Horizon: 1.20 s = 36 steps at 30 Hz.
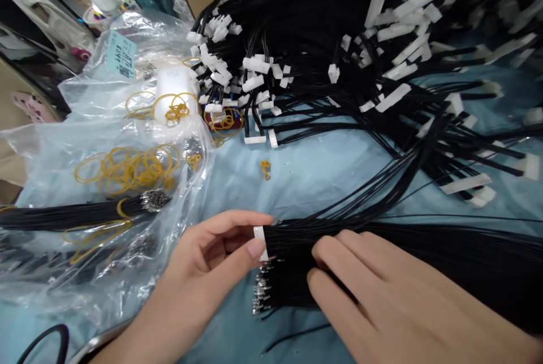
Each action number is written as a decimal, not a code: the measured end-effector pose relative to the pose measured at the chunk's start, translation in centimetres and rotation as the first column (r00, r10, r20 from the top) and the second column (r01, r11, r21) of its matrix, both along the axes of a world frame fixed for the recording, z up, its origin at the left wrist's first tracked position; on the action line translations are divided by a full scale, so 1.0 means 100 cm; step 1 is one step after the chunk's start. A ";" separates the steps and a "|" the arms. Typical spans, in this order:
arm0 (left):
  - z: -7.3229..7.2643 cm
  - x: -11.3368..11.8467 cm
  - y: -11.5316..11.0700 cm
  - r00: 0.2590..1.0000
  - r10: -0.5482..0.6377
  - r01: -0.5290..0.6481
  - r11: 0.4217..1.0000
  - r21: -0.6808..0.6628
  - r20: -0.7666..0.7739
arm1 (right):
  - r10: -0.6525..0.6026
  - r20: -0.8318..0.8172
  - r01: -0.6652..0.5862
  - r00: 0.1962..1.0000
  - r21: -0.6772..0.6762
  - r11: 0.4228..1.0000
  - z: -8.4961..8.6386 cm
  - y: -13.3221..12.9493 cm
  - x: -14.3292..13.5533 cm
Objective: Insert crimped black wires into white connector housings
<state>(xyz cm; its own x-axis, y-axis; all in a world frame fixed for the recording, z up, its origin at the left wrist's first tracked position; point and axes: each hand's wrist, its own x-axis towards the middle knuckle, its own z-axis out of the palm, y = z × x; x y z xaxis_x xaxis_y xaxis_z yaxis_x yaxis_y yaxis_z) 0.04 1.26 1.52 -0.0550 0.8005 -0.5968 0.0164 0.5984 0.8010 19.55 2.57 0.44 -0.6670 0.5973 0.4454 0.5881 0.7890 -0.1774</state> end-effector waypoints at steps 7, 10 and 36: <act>0.003 0.000 0.002 1.000 0.014 -0.014 0.999 -0.034 0.012 | 0.020 0.106 -0.012 0.994 -0.070 0.997 0.009 0.006 0.000; 0.005 0.001 0.002 1.000 0.021 -0.020 0.998 -0.056 0.009 | 0.036 0.097 -0.027 0.995 -0.091 0.996 0.012 0.010 0.000; 0.000 0.002 -0.005 0.999 -0.029 0.029 1.000 -0.012 -0.015 | 0.162 -0.066 -0.173 0.984 -0.200 0.964 0.007 0.031 0.003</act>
